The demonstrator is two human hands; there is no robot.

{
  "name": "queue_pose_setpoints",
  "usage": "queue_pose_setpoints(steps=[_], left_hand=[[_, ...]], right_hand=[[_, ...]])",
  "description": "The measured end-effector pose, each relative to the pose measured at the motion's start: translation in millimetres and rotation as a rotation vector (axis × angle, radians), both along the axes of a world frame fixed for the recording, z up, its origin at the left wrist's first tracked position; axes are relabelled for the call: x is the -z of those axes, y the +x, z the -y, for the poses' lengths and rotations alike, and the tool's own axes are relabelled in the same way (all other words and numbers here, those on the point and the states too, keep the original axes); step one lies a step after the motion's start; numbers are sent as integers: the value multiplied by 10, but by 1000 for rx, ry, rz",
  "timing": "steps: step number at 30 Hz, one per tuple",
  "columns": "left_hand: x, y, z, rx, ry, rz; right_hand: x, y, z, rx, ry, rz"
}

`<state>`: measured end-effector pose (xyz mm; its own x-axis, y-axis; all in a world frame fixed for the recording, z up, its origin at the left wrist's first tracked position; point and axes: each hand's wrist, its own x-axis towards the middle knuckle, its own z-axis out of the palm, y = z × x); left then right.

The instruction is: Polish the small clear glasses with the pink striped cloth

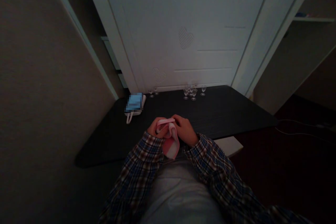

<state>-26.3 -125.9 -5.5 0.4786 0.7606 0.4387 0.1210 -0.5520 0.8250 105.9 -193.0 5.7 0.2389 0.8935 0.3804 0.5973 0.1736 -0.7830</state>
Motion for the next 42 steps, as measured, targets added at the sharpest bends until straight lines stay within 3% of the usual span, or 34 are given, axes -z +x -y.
queue_pose_setpoints(steps=[42], left_hand=[[0, -16, -29, 32, -17, -17]], right_hand=[[-4, 0, 12, 3, -3, 3]])
